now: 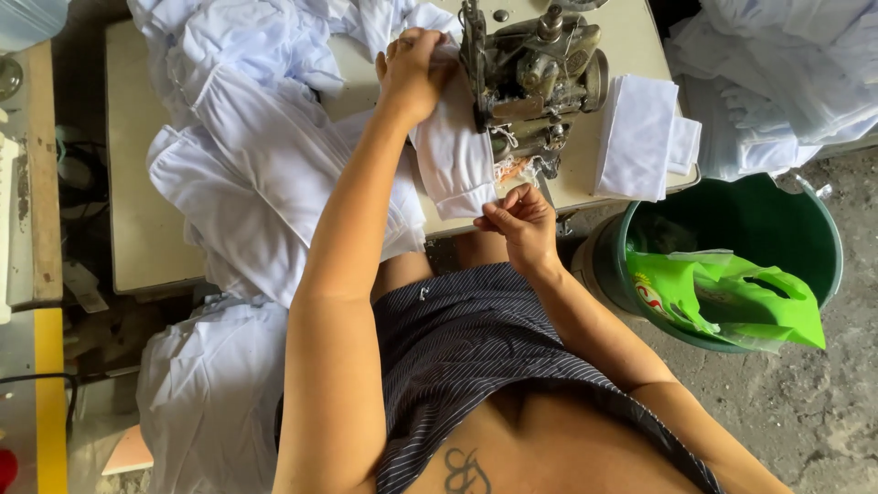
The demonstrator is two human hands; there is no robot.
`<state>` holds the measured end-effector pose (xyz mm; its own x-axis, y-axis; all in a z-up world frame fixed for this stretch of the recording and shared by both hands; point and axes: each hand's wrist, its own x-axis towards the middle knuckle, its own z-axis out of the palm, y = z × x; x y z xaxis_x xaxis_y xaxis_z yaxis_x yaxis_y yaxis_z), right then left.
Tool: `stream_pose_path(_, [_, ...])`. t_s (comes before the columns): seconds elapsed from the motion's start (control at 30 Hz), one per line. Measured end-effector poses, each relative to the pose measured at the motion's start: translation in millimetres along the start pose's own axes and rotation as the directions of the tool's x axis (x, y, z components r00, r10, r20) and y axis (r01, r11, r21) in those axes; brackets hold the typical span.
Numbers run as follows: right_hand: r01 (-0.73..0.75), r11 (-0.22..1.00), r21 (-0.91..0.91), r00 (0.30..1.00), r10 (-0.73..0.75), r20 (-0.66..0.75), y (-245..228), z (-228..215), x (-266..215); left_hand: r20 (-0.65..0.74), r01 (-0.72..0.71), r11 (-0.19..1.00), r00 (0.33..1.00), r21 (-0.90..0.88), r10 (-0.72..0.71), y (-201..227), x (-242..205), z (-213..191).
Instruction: A worker in a sewing factory handles and prepares white fabric pieces, possibly turning them inside out or inspecting them at a sewing machine station.
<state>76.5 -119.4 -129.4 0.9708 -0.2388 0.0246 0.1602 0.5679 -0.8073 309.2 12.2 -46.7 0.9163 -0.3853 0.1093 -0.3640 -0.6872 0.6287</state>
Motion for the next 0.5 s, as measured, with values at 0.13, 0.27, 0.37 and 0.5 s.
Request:
stream_pose_path(0.13, [0.086, 0.996, -0.025, 0.996, -0.086, -0.010, -5, 8, 7, -0.015, 0.033, 0.999, 0.999, 0.036, -0.032, -10, 17, -4])
stream_pose_path(0.27, [0.164, 0.963, -0.212, 0.986, -0.167, 0.004, -12, 17, 14, -0.063, 0.061, 0.998, 0.996, -0.022, -0.062, -11, 23, -8])
stream_pose_path(0.37, [0.237, 0.898, -0.370, 0.970, -0.242, 0.033, -16, 27, 22, -0.156, 0.003, 0.999, 0.988, 0.039, 0.003, -32, 41, 3])
stream_pose_path(0.5, [0.389, 0.656, -0.647, 0.904, -0.408, 0.130, -18, 35, 30, -0.261, -0.104, 0.993, 0.959, 0.048, 0.113, -47, 53, 5])
